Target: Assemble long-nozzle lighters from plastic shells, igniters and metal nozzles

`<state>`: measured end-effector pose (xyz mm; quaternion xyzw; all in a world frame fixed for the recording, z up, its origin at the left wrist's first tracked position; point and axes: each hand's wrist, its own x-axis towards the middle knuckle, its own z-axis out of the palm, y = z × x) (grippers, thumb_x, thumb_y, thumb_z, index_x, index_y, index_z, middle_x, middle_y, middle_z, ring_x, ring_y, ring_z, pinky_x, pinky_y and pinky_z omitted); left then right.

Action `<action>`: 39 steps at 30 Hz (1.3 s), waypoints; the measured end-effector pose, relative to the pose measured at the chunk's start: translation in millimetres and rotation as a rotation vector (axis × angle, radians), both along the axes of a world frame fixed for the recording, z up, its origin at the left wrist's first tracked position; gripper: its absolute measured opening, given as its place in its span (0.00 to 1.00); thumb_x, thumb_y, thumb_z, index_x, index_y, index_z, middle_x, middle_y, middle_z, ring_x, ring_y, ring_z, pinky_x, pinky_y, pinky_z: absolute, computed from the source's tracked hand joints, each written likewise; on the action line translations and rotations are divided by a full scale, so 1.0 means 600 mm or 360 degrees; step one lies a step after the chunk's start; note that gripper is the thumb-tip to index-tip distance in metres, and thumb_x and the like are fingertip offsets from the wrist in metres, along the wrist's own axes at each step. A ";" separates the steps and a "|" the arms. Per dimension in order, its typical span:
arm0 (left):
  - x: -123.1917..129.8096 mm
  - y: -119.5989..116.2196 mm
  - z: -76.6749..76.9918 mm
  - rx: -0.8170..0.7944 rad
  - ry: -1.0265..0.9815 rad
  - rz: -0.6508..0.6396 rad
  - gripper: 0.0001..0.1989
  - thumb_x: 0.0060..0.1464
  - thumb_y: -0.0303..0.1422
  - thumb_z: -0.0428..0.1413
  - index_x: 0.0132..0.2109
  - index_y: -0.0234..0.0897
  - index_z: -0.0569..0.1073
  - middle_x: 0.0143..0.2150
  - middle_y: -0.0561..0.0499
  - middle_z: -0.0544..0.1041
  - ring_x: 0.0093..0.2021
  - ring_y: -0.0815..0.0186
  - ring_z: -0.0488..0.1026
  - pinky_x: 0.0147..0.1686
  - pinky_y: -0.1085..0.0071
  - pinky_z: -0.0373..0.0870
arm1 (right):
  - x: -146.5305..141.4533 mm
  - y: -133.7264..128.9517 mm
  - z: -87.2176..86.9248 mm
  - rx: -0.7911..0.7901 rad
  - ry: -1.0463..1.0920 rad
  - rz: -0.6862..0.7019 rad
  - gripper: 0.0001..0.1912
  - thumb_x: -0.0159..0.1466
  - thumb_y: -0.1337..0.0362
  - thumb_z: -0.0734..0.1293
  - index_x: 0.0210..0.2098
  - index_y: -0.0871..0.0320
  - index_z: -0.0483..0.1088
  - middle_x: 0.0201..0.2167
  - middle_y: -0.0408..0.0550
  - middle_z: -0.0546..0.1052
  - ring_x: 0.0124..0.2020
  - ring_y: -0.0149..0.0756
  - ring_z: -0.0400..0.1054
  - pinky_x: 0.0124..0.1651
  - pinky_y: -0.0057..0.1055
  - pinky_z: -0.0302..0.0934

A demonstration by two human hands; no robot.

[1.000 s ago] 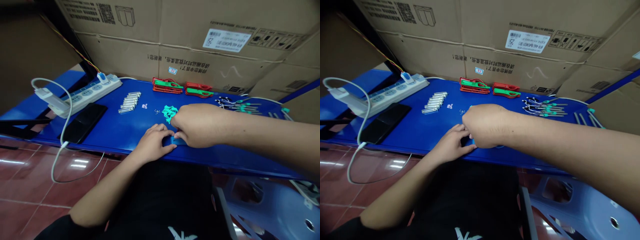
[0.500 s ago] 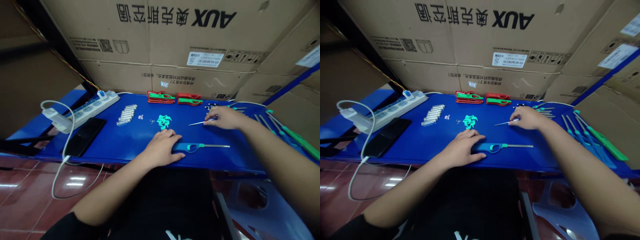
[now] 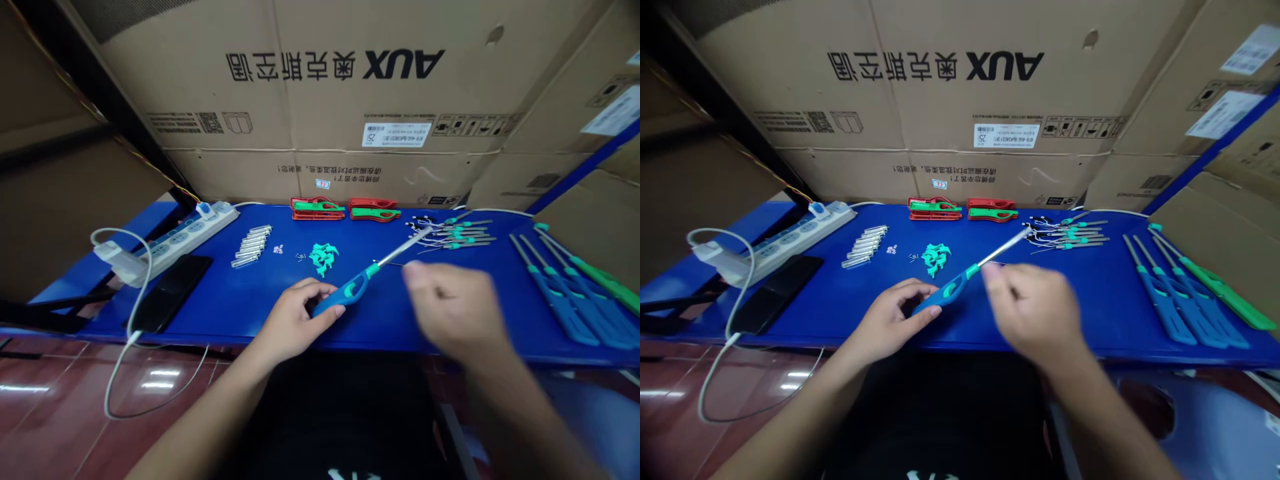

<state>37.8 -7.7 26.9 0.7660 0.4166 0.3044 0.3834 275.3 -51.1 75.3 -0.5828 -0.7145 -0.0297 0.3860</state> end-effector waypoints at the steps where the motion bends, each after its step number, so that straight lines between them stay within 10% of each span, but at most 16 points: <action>1: 0.002 -0.008 -0.005 0.0024 -0.0048 0.0072 0.16 0.57 0.43 0.61 0.47 0.38 0.78 0.42 0.48 0.77 0.41 0.63 0.75 0.41 0.67 0.72 | -0.024 -0.010 -0.017 -0.0291 0.0080 0.0126 0.25 0.71 0.54 0.59 0.19 0.56 0.58 0.17 0.40 0.65 0.20 0.29 0.57 0.26 0.31 0.46; 3: 0.009 -0.026 -0.015 0.0057 -0.0095 0.0164 0.16 0.58 0.42 0.61 0.48 0.37 0.78 0.40 0.48 0.76 0.39 0.64 0.74 0.39 0.68 0.72 | -0.062 -0.019 -0.053 -0.0730 0.0361 0.0313 0.25 0.72 0.52 0.57 0.22 0.56 0.61 0.19 0.40 0.68 0.22 0.29 0.61 0.27 0.29 0.49; 7: 0.020 -0.059 -0.037 0.0082 -0.0144 0.0220 0.15 0.59 0.40 0.60 0.49 0.37 0.77 0.40 0.48 0.75 0.37 0.65 0.73 0.39 0.69 0.72 | -0.096 -0.013 -0.095 -0.0800 0.0613 0.0301 0.23 0.72 0.53 0.56 0.23 0.56 0.62 0.20 0.41 0.69 0.23 0.30 0.62 0.28 0.28 0.51; 17: 0.004 -0.055 -0.022 -0.0213 -0.0424 -0.0095 0.17 0.65 0.42 0.53 0.51 0.37 0.78 0.44 0.47 0.80 0.45 0.61 0.77 0.49 0.68 0.72 | -0.097 -0.045 -0.072 -0.0788 0.0553 0.0570 0.21 0.71 0.57 0.56 0.23 0.56 0.55 0.19 0.38 0.61 0.22 0.28 0.55 0.28 0.29 0.47; 21: 0.010 -0.039 -0.016 -0.0611 -0.0646 -0.0223 0.20 0.59 0.47 0.59 0.44 0.34 0.80 0.34 0.48 0.80 0.33 0.66 0.75 0.35 0.72 0.74 | -0.086 -0.053 -0.073 -0.0847 0.0518 0.0691 0.21 0.72 0.57 0.55 0.23 0.56 0.59 0.20 0.39 0.62 0.22 0.28 0.57 0.28 0.29 0.50; 24: 0.017 -0.032 -0.024 -0.0700 -0.0734 0.0039 0.23 0.53 0.50 0.63 0.43 0.32 0.80 0.31 0.49 0.78 0.27 0.68 0.73 0.26 0.74 0.72 | -0.079 -0.057 -0.088 -0.0686 0.0546 0.0348 0.15 0.71 0.54 0.59 0.33 0.57 0.67 0.26 0.42 0.69 0.25 0.31 0.62 0.30 0.29 0.57; 30: 0.039 -0.041 -0.030 -0.0473 -0.0745 0.0340 0.21 0.53 0.48 0.62 0.42 0.34 0.78 0.32 0.49 0.79 0.31 0.65 0.76 0.35 0.69 0.76 | -0.099 -0.067 -0.108 -0.0558 -0.0007 0.0312 0.34 0.66 0.59 0.65 0.69 0.53 0.53 0.57 0.56 0.71 0.47 0.45 0.73 0.42 0.38 0.68; 39: 0.014 -0.030 -0.029 0.0554 -0.0008 0.0450 0.13 0.60 0.42 0.58 0.36 0.38 0.80 0.37 0.48 0.76 0.40 0.61 0.74 0.44 0.64 0.70 | -0.070 -0.036 -0.142 -0.0491 0.0130 -0.0089 0.23 0.71 0.55 0.58 0.61 0.56 0.65 0.52 0.57 0.78 0.47 0.50 0.76 0.47 0.42 0.69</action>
